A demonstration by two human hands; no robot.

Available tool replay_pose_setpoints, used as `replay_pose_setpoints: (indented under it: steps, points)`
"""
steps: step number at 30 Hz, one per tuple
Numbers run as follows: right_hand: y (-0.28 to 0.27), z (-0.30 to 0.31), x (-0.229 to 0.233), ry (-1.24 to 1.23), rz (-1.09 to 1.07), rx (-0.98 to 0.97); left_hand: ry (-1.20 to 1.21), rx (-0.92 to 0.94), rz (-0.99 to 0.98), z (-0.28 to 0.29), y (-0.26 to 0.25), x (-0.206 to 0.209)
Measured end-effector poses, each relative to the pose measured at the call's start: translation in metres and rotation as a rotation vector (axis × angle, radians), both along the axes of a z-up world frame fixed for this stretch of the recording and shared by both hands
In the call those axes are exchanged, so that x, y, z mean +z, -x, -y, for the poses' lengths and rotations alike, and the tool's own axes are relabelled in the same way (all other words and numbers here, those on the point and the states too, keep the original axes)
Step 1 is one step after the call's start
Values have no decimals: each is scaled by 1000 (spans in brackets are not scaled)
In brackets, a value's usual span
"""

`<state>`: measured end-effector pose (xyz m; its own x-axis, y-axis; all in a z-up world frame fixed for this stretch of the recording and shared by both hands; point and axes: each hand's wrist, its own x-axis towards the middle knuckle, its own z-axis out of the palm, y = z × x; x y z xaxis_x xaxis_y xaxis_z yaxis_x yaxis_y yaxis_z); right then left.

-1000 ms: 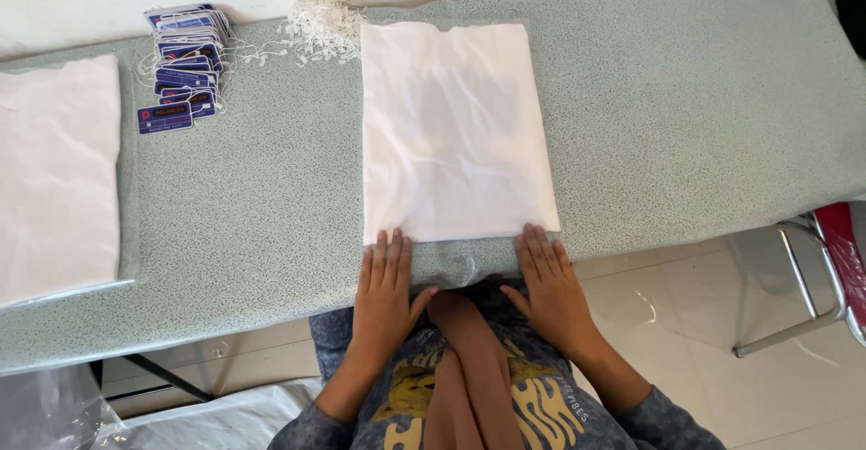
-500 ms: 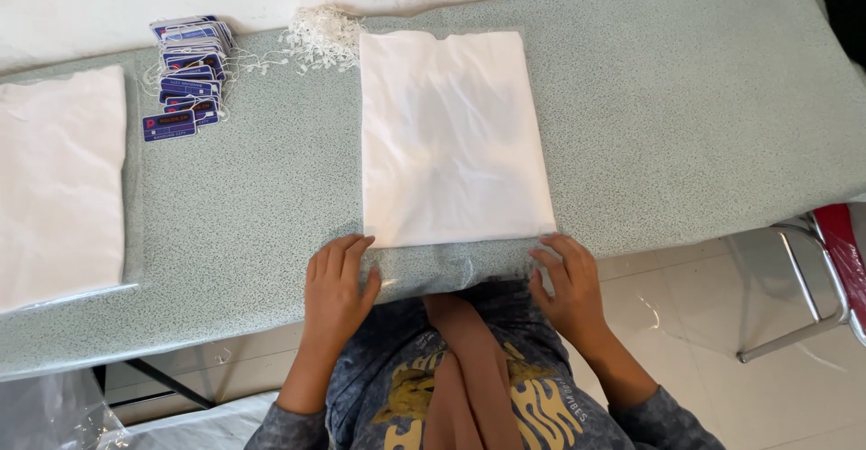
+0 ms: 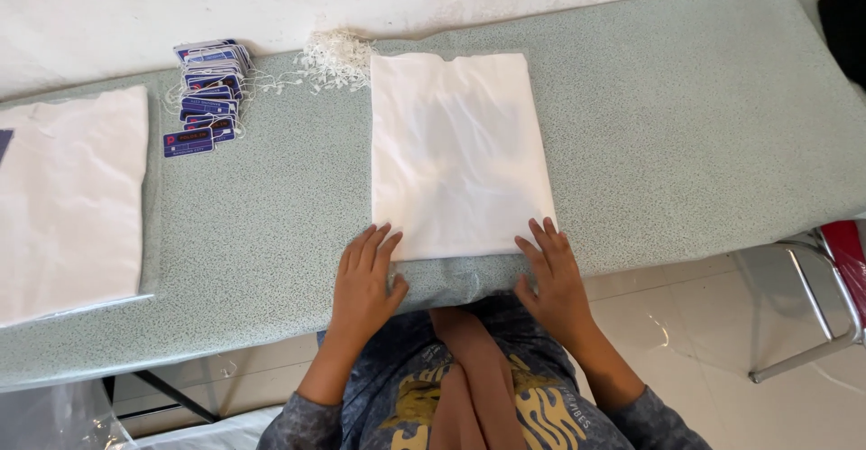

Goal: Folding white t-shirts, attaching brand tags, and packaging them into clear plastic bags.

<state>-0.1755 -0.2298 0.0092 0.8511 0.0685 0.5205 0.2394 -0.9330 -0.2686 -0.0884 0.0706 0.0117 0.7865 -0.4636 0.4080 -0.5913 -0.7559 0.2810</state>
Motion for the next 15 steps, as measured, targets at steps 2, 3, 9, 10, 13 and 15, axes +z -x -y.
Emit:
replay_pose_setpoints:
  steps: [2, 3, 9, 10, 13, 15]
  points:
    - [-5, -7, 6, 26, 2, 17, -5, -16, 7, 5, -1, 2]
    - [-7, -10, 9, 53, 7, 31, -9, -35, 16, 9, -1, 3]
    - [-3, -2, 6, 29, -12, 162, -85, 34, 199, -5, -16, -24]
    - [0, 1, 1, 28, -15, 161, -86, 32, 196, -8, -17, -26]
    - [7, 11, -5, 22, -30, 130, -107, 22, 220, -15, -19, -30]
    - [10, 15, -2, -9, -50, 98, -127, -24, 190, -23, -20, -26]
